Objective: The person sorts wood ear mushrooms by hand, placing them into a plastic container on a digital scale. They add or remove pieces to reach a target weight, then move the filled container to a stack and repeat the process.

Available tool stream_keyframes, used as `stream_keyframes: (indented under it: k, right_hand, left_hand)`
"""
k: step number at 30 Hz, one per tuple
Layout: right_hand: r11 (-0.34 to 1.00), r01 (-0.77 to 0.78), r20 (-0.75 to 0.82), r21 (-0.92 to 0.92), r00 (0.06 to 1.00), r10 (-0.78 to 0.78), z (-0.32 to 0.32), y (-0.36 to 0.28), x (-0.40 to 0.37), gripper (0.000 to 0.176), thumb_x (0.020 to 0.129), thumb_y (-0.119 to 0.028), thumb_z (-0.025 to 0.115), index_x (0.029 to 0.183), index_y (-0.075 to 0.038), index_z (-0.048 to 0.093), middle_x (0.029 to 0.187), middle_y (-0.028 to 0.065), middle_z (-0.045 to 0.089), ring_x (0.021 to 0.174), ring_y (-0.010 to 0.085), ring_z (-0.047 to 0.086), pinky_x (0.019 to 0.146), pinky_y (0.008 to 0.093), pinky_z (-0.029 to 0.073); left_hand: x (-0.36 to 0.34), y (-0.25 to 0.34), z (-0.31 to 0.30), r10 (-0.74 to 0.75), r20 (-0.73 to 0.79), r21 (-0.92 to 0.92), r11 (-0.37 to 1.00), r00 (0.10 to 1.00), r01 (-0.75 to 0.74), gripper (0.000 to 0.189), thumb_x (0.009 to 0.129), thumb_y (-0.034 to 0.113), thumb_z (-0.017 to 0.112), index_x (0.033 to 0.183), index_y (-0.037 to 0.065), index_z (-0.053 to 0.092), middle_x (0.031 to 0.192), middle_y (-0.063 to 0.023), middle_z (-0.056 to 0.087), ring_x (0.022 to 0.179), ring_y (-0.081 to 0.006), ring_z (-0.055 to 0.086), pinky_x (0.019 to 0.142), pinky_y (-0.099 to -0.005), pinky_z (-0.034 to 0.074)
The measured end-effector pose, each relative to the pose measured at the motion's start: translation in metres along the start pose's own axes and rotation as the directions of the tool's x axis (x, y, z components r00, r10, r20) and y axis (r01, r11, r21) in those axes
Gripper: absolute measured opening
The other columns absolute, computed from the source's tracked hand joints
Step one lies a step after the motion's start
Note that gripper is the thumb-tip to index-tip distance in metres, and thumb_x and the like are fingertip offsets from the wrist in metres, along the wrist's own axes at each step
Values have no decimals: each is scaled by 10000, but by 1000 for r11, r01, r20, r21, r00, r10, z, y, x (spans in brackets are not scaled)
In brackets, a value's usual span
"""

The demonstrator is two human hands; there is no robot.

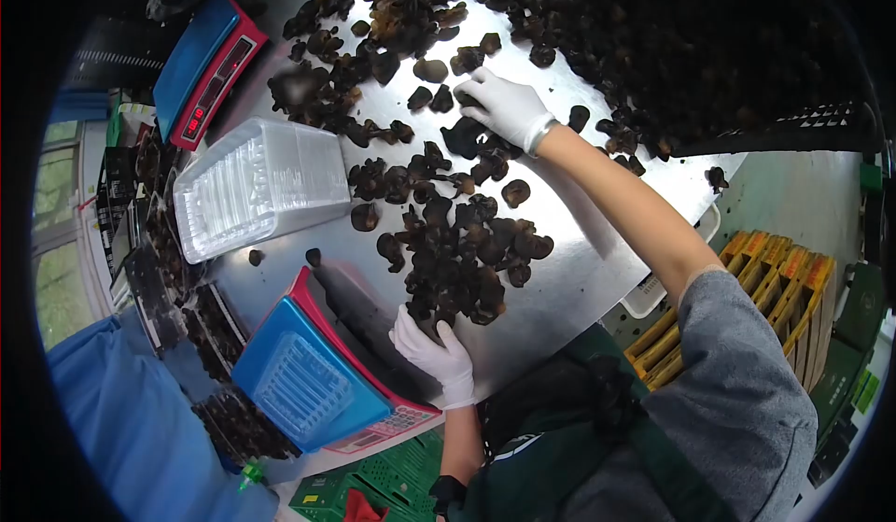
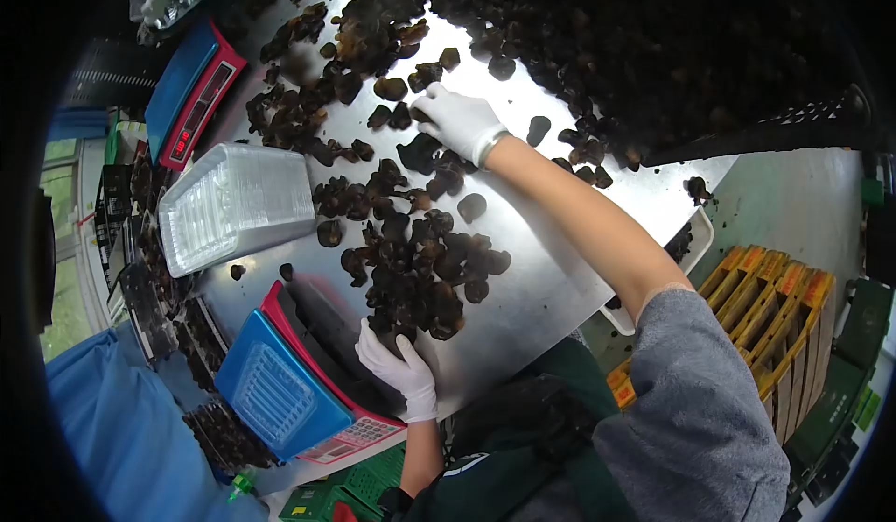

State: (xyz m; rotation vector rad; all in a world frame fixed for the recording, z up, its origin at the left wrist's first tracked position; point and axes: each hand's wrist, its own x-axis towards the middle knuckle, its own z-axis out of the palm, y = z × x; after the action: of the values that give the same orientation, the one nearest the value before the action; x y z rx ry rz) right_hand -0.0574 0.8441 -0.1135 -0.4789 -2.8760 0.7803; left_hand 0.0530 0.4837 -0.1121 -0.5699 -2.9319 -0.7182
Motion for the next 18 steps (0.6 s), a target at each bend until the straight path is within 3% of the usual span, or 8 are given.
stream_keyframes:
  k: [7, 9, 11, 12, 13, 14, 15, 18]
  right_hand:
    - [997, -25, 39, -72, 999, 28, -3, -3, 2, 212, 940, -224, 543, 982, -16, 560, 944, 200, 634, 857, 365, 645, 780, 442, 509]
    - [940, -316, 163, 126, 942, 295, -50, -10, -35, 219, 916, -183, 493, 999, 2, 574, 922, 228, 634, 898, 379, 633, 823, 445, 487]
    - [988, -95, -216, 125, 969, 120, -79, -11, -108, 240, 831, -152, 651, 1028, -26, 600, 1024, 177, 601, 954, 345, 599, 819, 400, 500]
    - [952, -203, -356, 230, 893, 277, -80, 7, -145, 240, 829, -87, 675, 1047, -22, 597, 1060, 142, 581, 974, 293, 590, 804, 370, 497]
    - [975, -100, -519, 200, 833, 192, -95, 7, -185, 200, 858, -33, 652, 1050, -21, 597, 1021, 116, 586, 945, 251, 592, 811, 351, 488]
    - [902, -268, -600, 339, 677, 427, -82, 31, -238, 180, 888, -12, 623, 1065, -16, 590, 1014, 103, 582, 959, 230, 581, 839, 353, 476]
    - [911, -330, -669, 248, 621, 408, -88, 51, -281, 205, 917, -61, 613, 1112, -13, 573, 1022, 123, 565, 974, 248, 576, 868, 369, 475]
    - [614, -774, -528, -155, 591, 610, -89, 91, -370, 377, 918, -115, 612, 1272, -20, 522, 1236, 172, 546, 1134, 319, 544, 991, 434, 423]
  left_hand:
    - [-1, 0, 1, -5, -8, -18, 1000, 1000, 5, 567, 938, 262, 518, 1412, -25, 397, 1376, -221, 466, 1270, -422, 377, 1102, -515, 248]
    - [-1, 0, 1, -9, -9, -24, 1000, 1000, 8, 570, 936, 259, 519, 1414, -25, 396, 1373, -222, 467, 1270, -420, 379, 1102, -514, 247]
    - [0, -1, 0, -2, -6, -23, 1000, 1000, 2, 580, 932, 261, 520, 1419, -27, 389, 1370, -226, 465, 1269, -421, 379, 1102, -513, 247]
    - [-1, 0, 0, -5, -5, -23, 1000, 1000, 4, 585, 931, 262, 520, 1421, -28, 386, 1369, -228, 464, 1269, -422, 379, 1102, -513, 246]
    - [0, 1, -1, -6, -3, -29, 1000, 1000, 6, 580, 934, 248, 515, 1424, -31, 380, 1372, -229, 460, 1268, -417, 384, 1102, -510, 253]
    - [0, 3, -3, -6, -1, -34, 999, 1000, 6, 575, 937, 234, 509, 1427, -34, 374, 1375, -231, 455, 1267, -413, 389, 1102, -508, 260]
    - [1, 4, -4, -4, 1, -37, 999, 1000, 4, 570, 940, 220, 504, 1430, -37, 368, 1378, -232, 451, 1266, -409, 394, 1102, -505, 266]
    - [4, 1, -3, -227, -142, -300, 938, 963, 177, 602, 953, 261, 511, 1438, -51, 338, 1404, -245, 411, 1314, -386, 377, 1121, -511, 261]
